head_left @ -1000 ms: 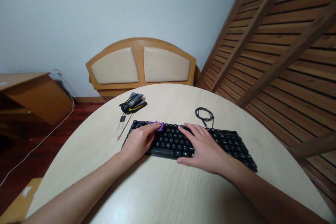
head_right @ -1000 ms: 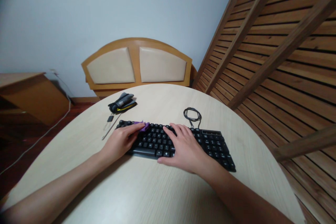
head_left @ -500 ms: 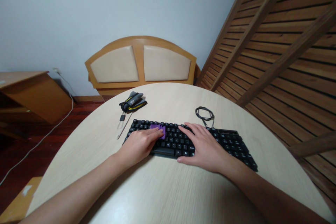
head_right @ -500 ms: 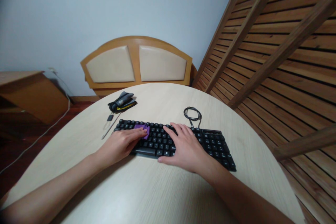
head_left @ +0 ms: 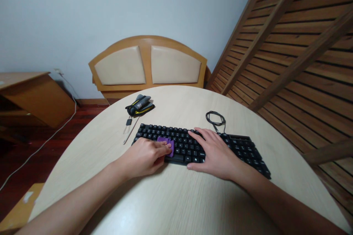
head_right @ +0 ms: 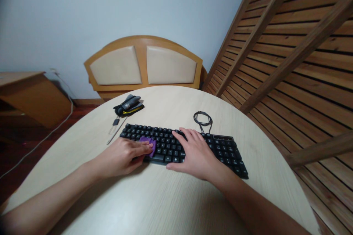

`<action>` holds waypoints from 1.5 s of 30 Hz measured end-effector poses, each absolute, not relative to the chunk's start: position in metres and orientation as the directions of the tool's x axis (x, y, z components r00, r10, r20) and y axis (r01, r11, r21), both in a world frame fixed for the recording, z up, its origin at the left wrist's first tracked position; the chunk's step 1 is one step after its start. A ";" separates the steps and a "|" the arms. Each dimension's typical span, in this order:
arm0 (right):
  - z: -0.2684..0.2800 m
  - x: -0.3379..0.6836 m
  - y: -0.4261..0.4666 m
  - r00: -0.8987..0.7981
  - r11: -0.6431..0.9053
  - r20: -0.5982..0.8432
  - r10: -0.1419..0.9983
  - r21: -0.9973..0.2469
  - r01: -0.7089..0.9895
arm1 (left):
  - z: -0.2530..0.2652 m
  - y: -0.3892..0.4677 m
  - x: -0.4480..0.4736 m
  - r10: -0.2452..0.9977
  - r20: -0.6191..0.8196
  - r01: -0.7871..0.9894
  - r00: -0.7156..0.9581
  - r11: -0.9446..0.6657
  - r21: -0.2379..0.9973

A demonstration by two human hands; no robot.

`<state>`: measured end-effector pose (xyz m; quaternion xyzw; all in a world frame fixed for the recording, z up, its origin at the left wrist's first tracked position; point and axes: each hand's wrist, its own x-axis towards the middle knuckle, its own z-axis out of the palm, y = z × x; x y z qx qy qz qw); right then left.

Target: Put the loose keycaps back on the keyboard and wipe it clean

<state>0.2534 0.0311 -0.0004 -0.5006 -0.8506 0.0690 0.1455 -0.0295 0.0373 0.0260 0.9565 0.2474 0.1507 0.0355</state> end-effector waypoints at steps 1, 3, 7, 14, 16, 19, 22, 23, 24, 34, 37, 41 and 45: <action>-0.001 0.254 0.031 -0.457 0.491 0.182 0.870 -0.266 0.829 | 0.026 0.037 -0.030 0.479 0.265 0.460 0.837 -0.878 0.133; 0.000 0.254 0.031 -0.457 0.492 0.184 0.870 -0.272 0.827 | 0.026 0.037 -0.031 0.468 0.261 0.452 0.844 -0.884 0.124; 0.005 0.252 0.030 -0.450 0.472 0.142 0.882 -0.271 0.839 | 0.025 0.038 -0.033 0.435 0.273 0.415 0.858 -0.900 0.130; 0.005 0.251 0.030 -0.441 0.459 0.126 0.888 -0.260 0.850 | 0.021 0.043 -0.036 0.387 0.319 0.361 0.865 -0.922 0.139; 0.003 0.252 0.031 -0.444 0.463 0.131 0.886 -0.255 0.849 | 0.021 0.043 -0.036 0.384 0.332 0.352 0.861 -0.923 0.155; 0.001 0.252 0.031 -0.443 0.465 0.144 0.885 -0.251 0.849 | 0.022 0.042 -0.035 0.398 0.378 0.352 0.836 -0.917 0.186; -0.001 0.253 0.031 -0.445 0.474 0.168 0.880 -0.251 0.844 | 0.018 0.040 -0.031 0.436 0.499 0.401 0.749 -0.898 0.183; -0.001 0.253 0.031 -0.447 0.478 0.175 0.877 -0.251 0.841 | 0.015 0.039 -0.029 0.447 0.547 0.426 0.708 -0.888 0.174; -0.001 0.253 0.031 -0.448 0.481 0.180 0.876 -0.253 0.839 | 0.012 0.038 -0.027 0.450 0.590 0.446 0.670 -0.880 0.165; -0.004 0.254 0.032 -0.451 0.488 0.189 0.872 -0.274 0.829 | 0.006 0.038 -0.018 0.313 0.376 0.284 0.872 -0.950 0.133; -0.002 0.253 0.032 -0.447 0.479 0.175 0.877 -0.276 0.833 | 0.012 0.040 -0.023 0.308 0.355 0.272 0.883 -0.951 0.149; 0.001 0.253 0.031 -0.446 0.474 0.161 0.881 -0.273 0.837 | 0.018 0.040 -0.025 0.314 0.370 0.266 0.874 -0.948 0.176; 0.002 0.252 0.030 -0.444 0.472 0.159 0.882 -0.274 0.838 | 0.020 0.040 -0.026 0.309 0.399 0.253 0.863 -0.949 0.189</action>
